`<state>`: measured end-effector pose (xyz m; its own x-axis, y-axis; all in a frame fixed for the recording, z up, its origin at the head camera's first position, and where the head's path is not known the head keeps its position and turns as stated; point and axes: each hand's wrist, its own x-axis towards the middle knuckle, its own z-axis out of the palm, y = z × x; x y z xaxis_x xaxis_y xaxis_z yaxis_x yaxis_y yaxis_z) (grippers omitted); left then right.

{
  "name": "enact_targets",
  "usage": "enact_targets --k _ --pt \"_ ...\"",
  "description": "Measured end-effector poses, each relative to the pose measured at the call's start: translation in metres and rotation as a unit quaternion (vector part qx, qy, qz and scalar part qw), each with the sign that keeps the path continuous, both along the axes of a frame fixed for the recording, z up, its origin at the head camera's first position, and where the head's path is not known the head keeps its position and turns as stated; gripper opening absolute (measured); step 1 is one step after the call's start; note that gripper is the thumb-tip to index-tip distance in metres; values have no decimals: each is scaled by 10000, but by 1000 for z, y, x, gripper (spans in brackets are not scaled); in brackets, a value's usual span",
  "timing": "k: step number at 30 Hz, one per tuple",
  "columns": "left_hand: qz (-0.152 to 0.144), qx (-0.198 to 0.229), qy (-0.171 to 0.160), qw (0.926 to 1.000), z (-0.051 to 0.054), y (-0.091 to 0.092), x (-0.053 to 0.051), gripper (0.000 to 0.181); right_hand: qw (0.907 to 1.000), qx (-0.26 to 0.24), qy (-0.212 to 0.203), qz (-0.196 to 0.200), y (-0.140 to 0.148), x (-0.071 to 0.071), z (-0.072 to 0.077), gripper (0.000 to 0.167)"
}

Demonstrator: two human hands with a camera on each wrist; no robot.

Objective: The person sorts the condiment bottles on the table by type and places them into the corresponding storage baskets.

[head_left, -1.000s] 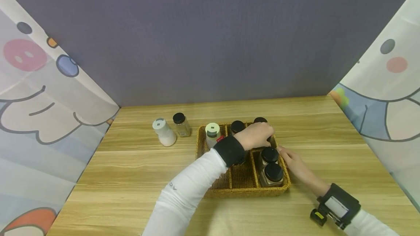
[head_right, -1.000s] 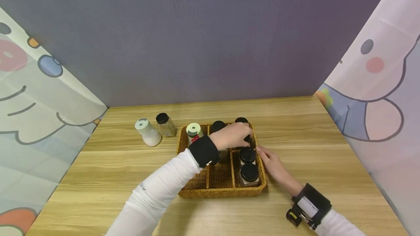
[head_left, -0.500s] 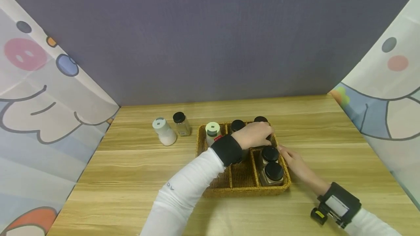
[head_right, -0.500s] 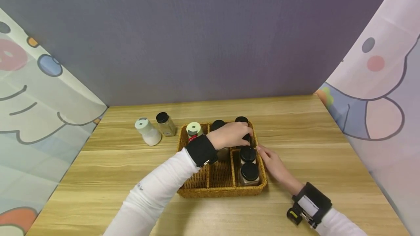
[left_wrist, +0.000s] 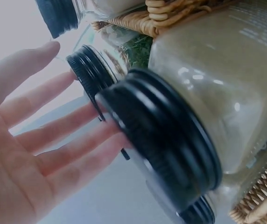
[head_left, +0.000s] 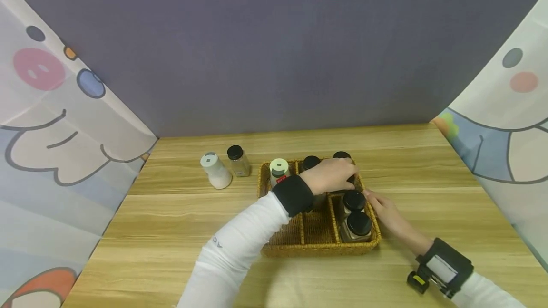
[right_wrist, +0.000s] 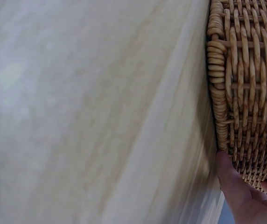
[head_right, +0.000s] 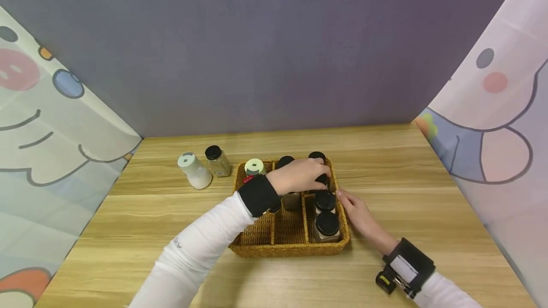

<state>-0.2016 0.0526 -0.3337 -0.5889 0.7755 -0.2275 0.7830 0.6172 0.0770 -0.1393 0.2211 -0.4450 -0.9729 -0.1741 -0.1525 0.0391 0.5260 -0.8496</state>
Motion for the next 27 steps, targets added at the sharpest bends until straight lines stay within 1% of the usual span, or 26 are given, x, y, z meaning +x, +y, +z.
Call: enact_targets --k 6,9,16,22,27 --pt "-19 53 118 9999 0 -3 1 35 10000 19 15 3 0 0 0 60" --pt "-36 16 208 9998 3 -5 3 36 10000 73 29 -3 0 0 0 60" --pt "5 -90 287 9995 10 -13 6 35 9999 87 58 -14 0 0 0 61" --pt "-77 -108 535 9985 14 -23 7 34 10000 33 56 -2 1 -1 -1 61" --pt "-204 81 682 9974 18 -36 8 32 9999 40 125 3 1 0 -2 59"
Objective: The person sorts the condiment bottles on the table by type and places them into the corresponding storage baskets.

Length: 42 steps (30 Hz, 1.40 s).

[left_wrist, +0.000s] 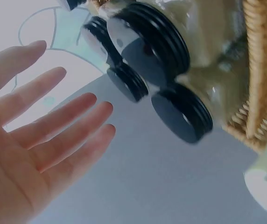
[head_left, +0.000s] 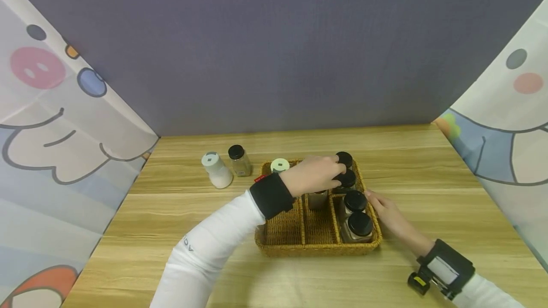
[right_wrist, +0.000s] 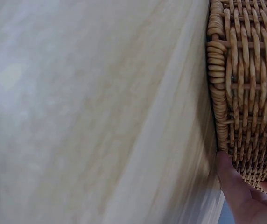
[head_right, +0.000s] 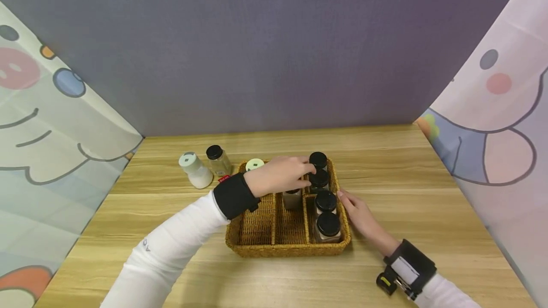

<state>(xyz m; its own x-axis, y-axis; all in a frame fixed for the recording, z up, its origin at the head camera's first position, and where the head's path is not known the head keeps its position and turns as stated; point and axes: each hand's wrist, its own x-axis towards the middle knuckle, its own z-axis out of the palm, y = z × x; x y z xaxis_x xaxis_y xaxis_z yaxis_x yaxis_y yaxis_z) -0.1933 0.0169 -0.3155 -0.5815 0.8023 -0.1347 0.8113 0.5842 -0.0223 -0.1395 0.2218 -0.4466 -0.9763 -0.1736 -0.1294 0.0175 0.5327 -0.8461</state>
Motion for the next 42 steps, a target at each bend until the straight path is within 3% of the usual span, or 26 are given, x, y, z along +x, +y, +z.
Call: enact_targets --k 3,9,17,31,36,42 --pt "-22 123 -55 9999 5 -8 -1 32 10000 -34 25 5 0 0 -1 58" --pt "254 261 -450 9983 13 -26 -6 34 10000 -37 9 40 1 1 0 58" --pt "580 590 -541 9951 16 -54 -14 36 10000 -64 -33 27 1 1 -1 58" --pt "1298 909 -279 9870 18 -97 -23 33 9999 -77 -41 71 1 3 1 57" --pt "1579 1076 -270 9812 14 -112 -28 33 10000 -54 -39 49 1 3 2 57" --pt "2064 1403 -486 9671 7 -133 -37 36 10000 -16 -40 6 0 2 2 58"
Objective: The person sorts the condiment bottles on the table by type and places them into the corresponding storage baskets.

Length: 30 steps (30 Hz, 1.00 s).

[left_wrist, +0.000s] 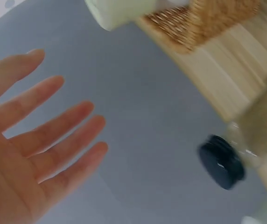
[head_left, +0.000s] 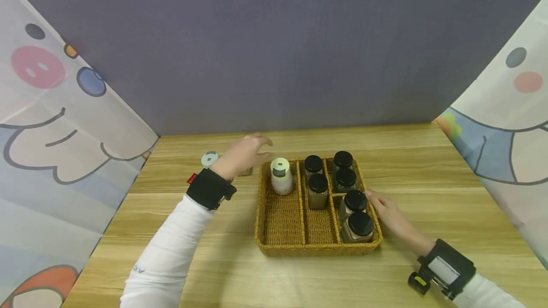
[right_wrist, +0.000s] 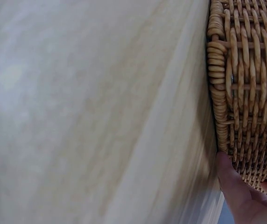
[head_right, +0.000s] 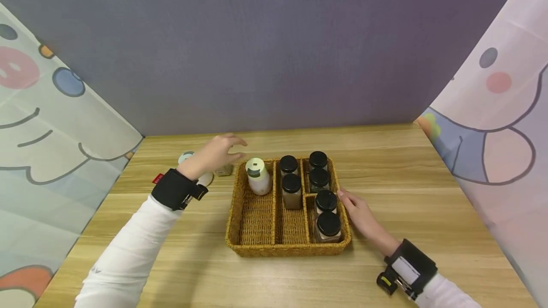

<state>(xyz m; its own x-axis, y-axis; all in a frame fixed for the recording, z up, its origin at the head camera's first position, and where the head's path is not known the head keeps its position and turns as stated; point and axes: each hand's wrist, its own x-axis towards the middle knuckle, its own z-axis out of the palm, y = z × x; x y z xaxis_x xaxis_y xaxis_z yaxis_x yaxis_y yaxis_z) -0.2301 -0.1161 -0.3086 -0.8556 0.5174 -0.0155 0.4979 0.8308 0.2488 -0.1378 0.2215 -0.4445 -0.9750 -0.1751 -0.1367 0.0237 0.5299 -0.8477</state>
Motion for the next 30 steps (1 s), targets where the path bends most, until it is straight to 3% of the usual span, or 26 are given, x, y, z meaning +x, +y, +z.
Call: enact_targets --k 10,21,30 --pt "596 240 -96 9979 -13 -25 -12 35 9999 43 -82 -72 0 -1 2 62" --pt "1000 99 136 9948 -26 -36 -19 36 9999 68 -19 -88 -1 -2 1 61" --pt "1286 136 -121 9915 -33 -44 -21 38 10000 -4 -42 -59 -1 -1 0 61"
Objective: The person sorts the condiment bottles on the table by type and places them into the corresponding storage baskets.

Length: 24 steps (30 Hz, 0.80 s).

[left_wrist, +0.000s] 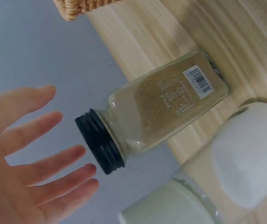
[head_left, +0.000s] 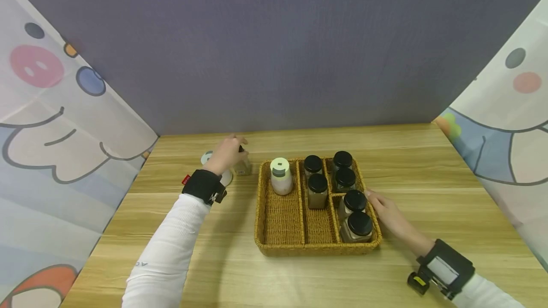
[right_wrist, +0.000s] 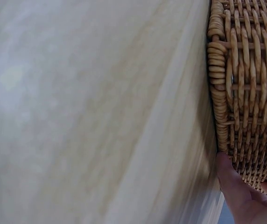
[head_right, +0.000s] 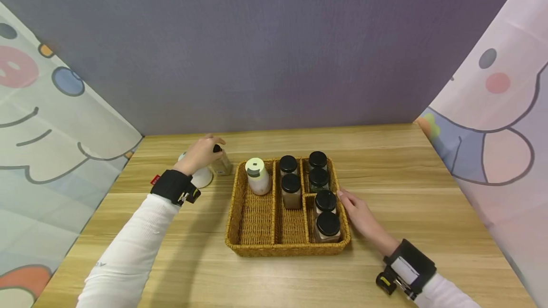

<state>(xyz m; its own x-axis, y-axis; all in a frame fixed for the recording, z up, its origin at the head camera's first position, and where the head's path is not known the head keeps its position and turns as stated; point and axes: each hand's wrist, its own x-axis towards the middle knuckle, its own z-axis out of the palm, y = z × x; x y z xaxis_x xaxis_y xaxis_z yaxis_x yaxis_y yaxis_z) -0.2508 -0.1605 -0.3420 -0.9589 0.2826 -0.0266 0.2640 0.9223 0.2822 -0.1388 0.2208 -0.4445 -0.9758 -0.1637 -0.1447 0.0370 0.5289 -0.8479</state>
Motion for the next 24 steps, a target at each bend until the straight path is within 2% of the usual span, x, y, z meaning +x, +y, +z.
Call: enact_targets --k 8,17,24 --pt "53 -80 -54 9999 -7 -3 -4 38 9999 -69 -76 1 0 1 0 63" --pt "101 -78 -241 9996 -11 -6 -9 34 10000 -13 -57 -6 0 0 0 63" --pt "44 -170 -182 9997 -11 -6 -10 32 10000 22 -92 -10 0 0 0 61"
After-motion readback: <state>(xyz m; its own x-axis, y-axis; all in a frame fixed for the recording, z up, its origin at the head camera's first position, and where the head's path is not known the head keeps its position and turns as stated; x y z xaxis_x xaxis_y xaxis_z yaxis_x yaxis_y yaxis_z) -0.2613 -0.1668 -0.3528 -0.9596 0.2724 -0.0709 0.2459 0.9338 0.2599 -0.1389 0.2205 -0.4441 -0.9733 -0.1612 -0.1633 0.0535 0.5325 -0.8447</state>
